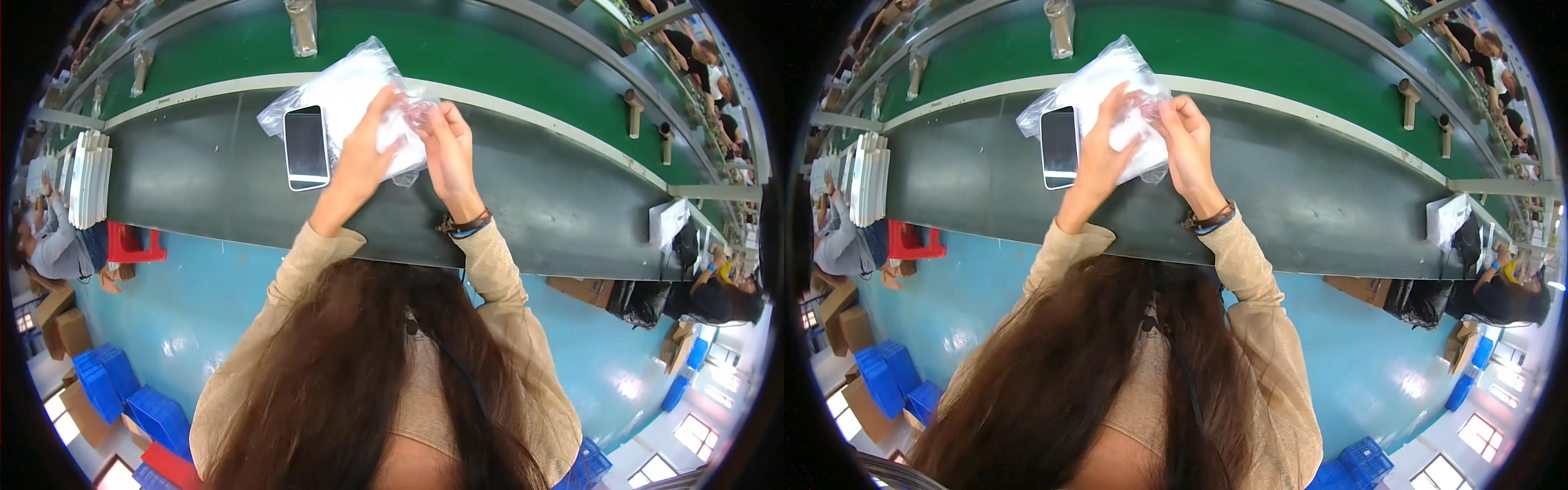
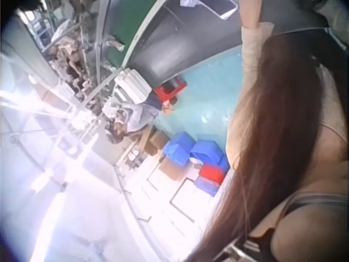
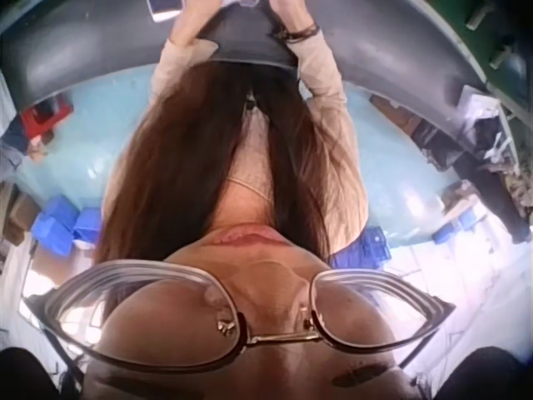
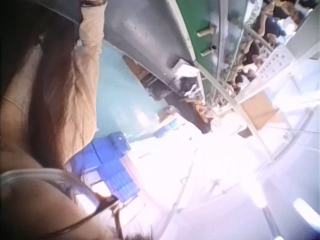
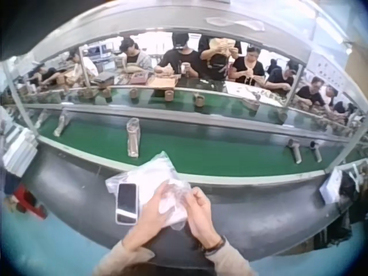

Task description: The person assembles handheld fans by connecting fan components by hand, inserts each fan into a plastic bag, and places the bagged fans onto the conveyor belt.

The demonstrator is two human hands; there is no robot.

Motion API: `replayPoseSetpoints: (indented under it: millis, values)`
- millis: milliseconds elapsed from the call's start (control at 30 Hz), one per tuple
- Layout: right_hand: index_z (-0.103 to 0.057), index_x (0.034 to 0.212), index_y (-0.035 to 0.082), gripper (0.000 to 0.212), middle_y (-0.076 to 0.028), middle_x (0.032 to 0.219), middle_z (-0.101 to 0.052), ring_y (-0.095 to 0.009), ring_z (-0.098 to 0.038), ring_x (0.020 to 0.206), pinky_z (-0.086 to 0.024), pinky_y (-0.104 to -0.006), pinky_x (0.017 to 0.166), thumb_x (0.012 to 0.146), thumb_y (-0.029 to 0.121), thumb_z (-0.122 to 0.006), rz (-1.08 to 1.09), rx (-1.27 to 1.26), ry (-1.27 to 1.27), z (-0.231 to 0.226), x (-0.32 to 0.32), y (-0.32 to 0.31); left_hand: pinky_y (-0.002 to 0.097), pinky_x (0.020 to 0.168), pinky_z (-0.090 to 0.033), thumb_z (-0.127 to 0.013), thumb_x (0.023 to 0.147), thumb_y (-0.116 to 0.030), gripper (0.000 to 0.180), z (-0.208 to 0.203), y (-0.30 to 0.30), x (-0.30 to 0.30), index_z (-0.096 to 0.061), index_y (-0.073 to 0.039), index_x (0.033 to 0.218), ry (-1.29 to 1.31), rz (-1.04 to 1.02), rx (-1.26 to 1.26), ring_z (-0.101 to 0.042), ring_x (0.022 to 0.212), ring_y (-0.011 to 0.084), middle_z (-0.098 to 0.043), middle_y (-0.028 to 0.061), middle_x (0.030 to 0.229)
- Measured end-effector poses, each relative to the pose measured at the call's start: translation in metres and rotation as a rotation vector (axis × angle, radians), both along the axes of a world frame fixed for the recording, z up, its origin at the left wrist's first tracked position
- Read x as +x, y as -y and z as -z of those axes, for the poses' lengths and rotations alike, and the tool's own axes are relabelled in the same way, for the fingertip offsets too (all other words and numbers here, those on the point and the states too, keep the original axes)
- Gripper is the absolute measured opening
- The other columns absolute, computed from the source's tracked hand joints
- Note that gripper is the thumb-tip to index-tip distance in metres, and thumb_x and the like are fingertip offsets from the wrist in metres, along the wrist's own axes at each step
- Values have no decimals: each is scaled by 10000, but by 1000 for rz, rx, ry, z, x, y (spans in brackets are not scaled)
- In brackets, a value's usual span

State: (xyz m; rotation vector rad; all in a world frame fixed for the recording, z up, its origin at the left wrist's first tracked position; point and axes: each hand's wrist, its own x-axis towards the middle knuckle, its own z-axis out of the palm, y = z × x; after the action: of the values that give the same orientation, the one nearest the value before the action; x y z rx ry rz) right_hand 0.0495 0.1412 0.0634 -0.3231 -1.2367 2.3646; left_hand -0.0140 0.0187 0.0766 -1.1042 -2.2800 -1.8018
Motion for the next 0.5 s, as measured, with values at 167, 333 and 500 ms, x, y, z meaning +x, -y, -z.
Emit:
replayPoseSetpoints:
  millis: [167, 333, 500]
  values:
    - [-558, 1121, -20, 251, -166, 1195, -610, -298, -537, 1201, -385, -407, 1059, 986, 163, -451, -151, -142, -354, -20, -17, 5, 367, 736, -490, -608, 726, 117, 438, -25, 39, -50, -645, -78, 1117, -841, -453, 30, -600, 817, 266, -659, 80, 1012]
    - [-578, 1095, -17, 279, -181, 1178, -612, -363, -477, 1268, -352, -451, 1096, 962, 161, -409, -203, -377, -251, 3, -17, 16, 361, 765, -477, -647, 765, 26, 313, -11, 69, -51, -647, -59, 1066, -725, -481, -210, -611, 900, 268, -651, 88, 1019]
    - [-601, 1070, -20, 328, -208, 1276, -547, -482, -397, 1302, -316, -550, 1108, 936, 201, -399, -282, -649, -183, 22, -12, 28, 334, 868, -473, -603, 922, -160, 311, 20, 62, -36, -565, -28, 1200, 142, -140, -17, -592, 1051, 245, -613, 128, 1162]
